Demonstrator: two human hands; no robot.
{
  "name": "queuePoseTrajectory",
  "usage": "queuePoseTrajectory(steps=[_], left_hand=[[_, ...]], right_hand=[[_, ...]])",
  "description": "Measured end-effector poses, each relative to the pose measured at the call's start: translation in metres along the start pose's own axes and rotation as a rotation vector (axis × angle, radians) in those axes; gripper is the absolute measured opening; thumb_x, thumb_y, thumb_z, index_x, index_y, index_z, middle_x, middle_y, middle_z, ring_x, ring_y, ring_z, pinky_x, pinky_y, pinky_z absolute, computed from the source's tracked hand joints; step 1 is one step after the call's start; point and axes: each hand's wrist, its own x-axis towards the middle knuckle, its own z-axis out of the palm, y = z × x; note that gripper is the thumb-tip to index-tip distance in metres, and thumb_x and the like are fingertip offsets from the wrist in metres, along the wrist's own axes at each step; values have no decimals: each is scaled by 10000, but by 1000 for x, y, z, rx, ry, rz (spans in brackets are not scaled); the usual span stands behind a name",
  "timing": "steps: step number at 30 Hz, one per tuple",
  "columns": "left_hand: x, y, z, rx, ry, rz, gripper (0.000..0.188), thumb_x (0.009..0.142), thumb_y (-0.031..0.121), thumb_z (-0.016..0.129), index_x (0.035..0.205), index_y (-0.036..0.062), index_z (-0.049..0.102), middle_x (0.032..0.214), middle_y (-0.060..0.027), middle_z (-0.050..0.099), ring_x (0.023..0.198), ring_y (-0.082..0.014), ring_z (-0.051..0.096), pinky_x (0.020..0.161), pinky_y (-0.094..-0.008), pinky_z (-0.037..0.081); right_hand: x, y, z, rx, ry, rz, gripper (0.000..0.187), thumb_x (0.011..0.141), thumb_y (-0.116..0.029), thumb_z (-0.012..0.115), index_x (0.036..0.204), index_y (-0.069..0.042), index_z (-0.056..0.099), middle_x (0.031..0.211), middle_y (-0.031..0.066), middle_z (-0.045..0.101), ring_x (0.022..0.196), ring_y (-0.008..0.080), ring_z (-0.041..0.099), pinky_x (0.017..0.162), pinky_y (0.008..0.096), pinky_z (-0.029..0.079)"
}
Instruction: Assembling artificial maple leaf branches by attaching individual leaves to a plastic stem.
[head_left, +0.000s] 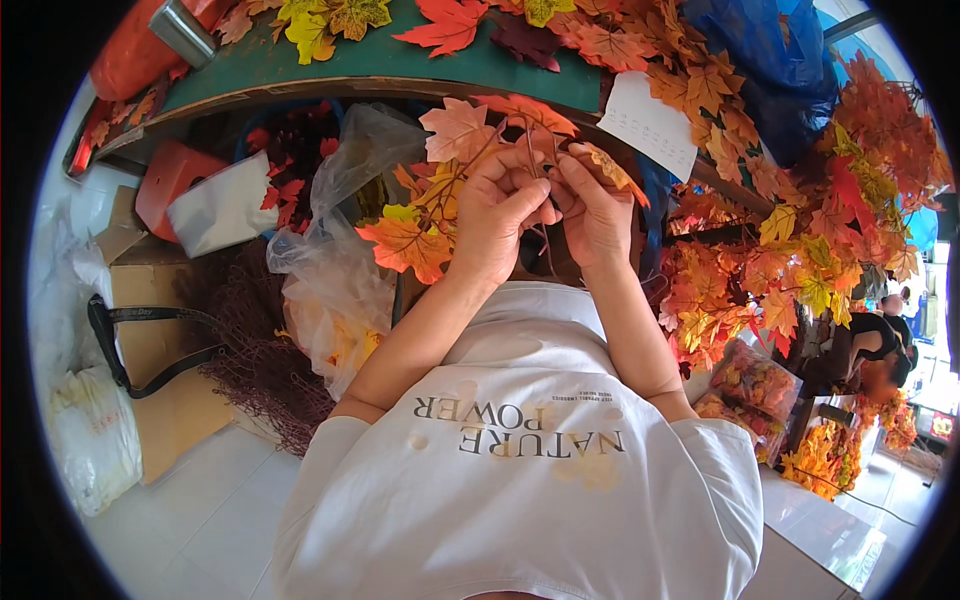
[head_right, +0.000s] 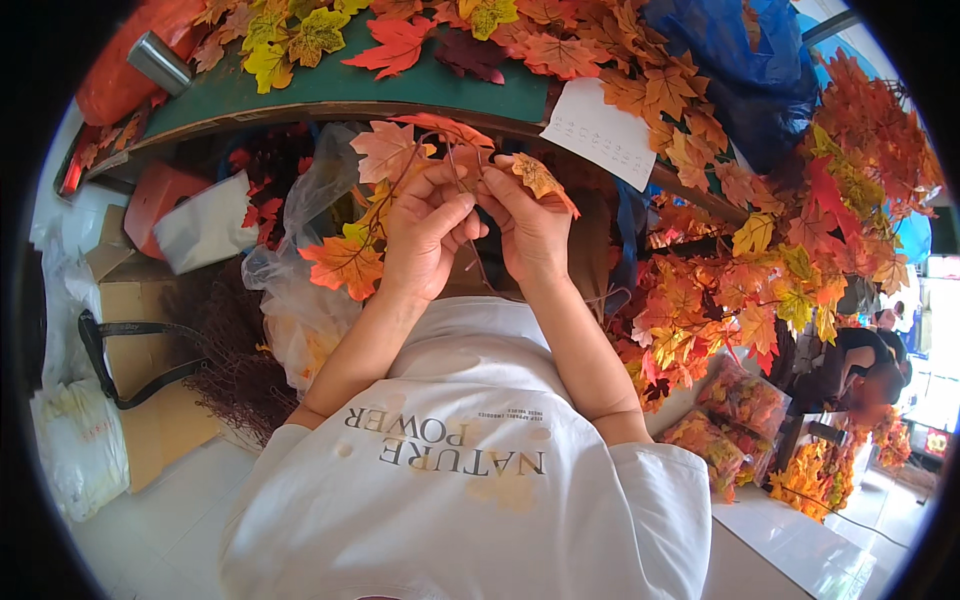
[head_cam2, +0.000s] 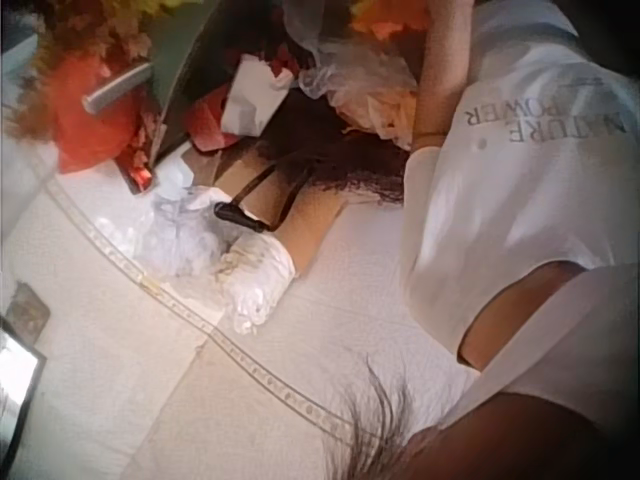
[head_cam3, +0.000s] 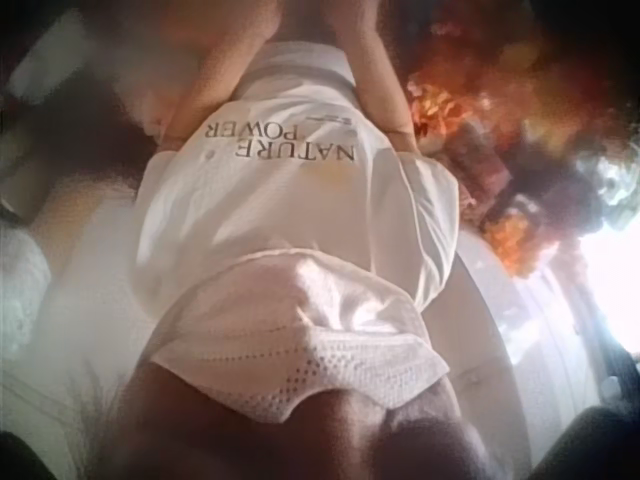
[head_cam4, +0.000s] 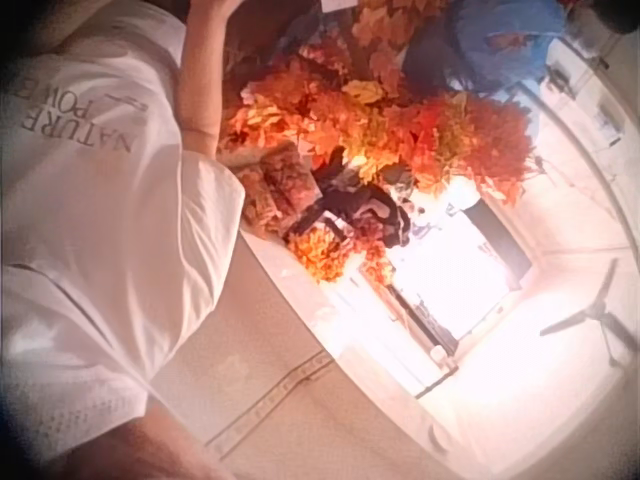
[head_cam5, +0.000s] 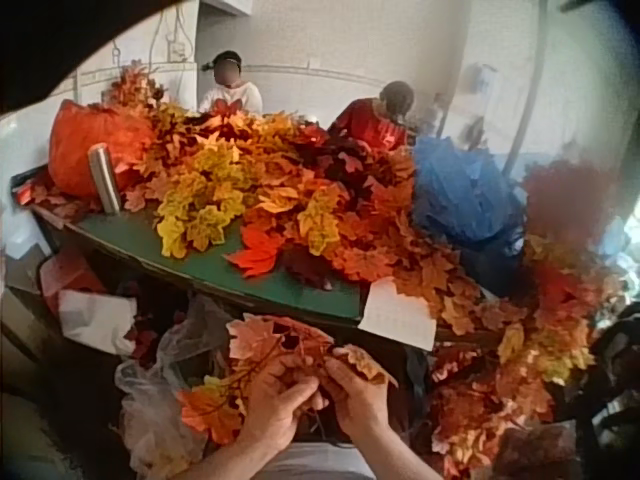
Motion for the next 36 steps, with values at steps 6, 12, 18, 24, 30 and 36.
queuePoseTrajectory(steps=[6,12,18,24,30,36], left_hand=[[0,-1,-1,3,-3,1,235,816,-30,568,1045,10,535,741,-16,548,612,-108,565,589,-244,521],[1,0,-2,1,1,15,235,812,-36,573,1040,9,537,752,-21,563,608,-106,564,594,-239,515],[2,-2,-2,40,3,21,245,806,-40,579,1043,7,538,765,-28,576,595,-101,559,598,-239,512],[3,-3,-1,6,42,30,212,801,-53,580,1000,11,544,704,-34,594,564,-97,567,521,-197,469],[5,-6,-7,58,-38,68,247,814,-27,588,1056,-4,547,750,-20,576,614,-95,560,612,-233,509],[6,-3,-3,6,-20,91,193,826,-29,588,1017,-18,563,728,-21,575,597,-83,556,557,-197,462]], right_hand=[[-3,1,-4,84,-105,113,148,828,-22,609,974,-1,603,836,77,638,675,143,624,554,231,508],[-3,3,-3,146,-68,148,147,831,-24,603,975,5,599,804,75,627,632,145,604,532,238,488],[-3,5,-4,148,-100,148,149,833,-22,600,978,7,596,797,75,623,616,146,597,526,239,483],[-5,6,-4,144,-117,142,143,834,-13,595,975,13,593,800,81,626,578,150,590,516,239,492],[-9,5,1,82,-85,96,119,837,5,580,955,13,578,779,76,614,568,144,584,520,236,490],[-8,8,-2,41,-117,83,98,838,1,581,934,0,563,764,55,599,613,126,579,542,235,478]])
